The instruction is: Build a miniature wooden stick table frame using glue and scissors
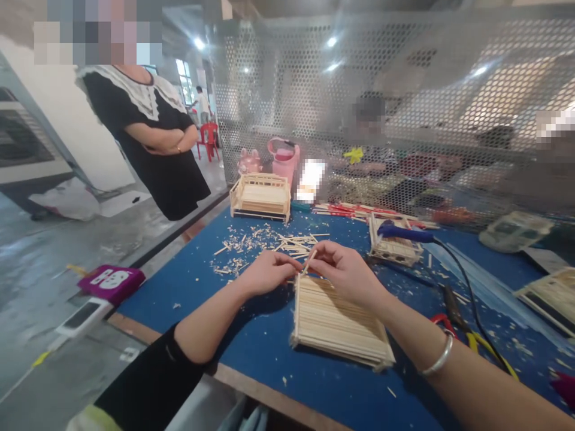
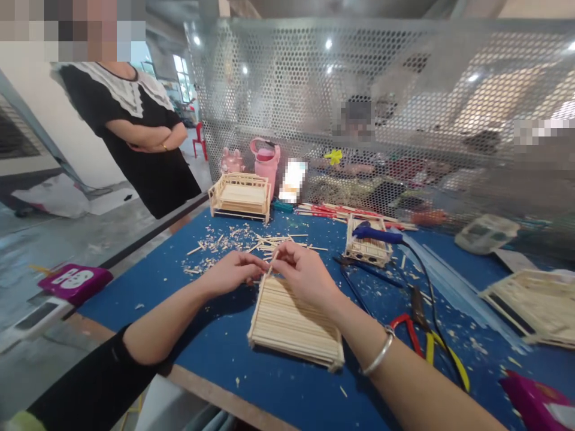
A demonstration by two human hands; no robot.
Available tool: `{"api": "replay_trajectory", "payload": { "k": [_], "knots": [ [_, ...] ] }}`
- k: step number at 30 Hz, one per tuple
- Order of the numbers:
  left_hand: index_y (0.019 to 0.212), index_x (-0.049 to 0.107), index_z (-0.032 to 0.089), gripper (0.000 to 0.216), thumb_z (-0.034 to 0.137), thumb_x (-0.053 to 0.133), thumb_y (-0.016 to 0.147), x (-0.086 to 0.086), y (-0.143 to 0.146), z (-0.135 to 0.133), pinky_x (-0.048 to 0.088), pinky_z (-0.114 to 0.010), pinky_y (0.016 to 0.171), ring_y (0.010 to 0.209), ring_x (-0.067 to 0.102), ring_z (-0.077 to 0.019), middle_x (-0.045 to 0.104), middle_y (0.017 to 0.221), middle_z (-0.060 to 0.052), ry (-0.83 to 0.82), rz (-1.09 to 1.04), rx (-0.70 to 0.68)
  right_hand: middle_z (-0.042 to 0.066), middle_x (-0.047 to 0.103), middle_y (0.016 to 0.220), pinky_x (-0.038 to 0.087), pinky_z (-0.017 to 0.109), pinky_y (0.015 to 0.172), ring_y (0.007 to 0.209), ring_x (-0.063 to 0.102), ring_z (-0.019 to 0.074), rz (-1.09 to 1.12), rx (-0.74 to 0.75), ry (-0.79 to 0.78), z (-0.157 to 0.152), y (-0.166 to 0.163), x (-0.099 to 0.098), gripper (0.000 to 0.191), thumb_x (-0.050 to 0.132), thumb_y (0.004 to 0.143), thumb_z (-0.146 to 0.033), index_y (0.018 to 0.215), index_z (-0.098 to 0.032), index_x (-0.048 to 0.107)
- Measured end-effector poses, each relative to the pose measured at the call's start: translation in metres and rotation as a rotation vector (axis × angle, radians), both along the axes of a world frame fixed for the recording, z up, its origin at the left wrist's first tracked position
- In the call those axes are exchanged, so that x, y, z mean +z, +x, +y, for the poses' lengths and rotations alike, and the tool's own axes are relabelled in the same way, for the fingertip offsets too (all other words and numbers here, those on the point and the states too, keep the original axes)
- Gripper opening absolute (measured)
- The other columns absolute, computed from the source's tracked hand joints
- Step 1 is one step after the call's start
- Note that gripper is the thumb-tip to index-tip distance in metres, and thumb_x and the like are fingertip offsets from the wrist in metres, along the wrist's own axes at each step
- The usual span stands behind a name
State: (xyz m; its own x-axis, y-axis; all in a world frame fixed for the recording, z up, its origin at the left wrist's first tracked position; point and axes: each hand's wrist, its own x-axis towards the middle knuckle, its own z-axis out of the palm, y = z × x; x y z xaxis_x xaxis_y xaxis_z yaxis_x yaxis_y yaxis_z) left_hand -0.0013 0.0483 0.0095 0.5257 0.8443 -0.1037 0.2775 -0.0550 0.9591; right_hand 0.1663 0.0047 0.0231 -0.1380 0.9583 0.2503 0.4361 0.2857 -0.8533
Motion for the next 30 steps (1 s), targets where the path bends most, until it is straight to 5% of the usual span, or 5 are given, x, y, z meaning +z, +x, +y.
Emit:
{"api": "replay_trajectory", "payload": {
  "k": [30],
  "knots": [
    [0.081,0.073,0.013,0.029,0.022,0.051,0.063,0.0015,-0.0046,0.0018,0.039,-0.022,0.055,0.054,0.049,-0.0107,0.064,0.063,-0.001,0.105,0.127,-0.082,0.000,0.063,0.067,0.043,0.027,0.060,0.063,0.057,0.0140,-0.148,0.022,0.068,-0.0023,-0.0003,0.0000,0.007,0.050,0.079,-0.025,0.076,-0.020,0.055]
  ]
}}
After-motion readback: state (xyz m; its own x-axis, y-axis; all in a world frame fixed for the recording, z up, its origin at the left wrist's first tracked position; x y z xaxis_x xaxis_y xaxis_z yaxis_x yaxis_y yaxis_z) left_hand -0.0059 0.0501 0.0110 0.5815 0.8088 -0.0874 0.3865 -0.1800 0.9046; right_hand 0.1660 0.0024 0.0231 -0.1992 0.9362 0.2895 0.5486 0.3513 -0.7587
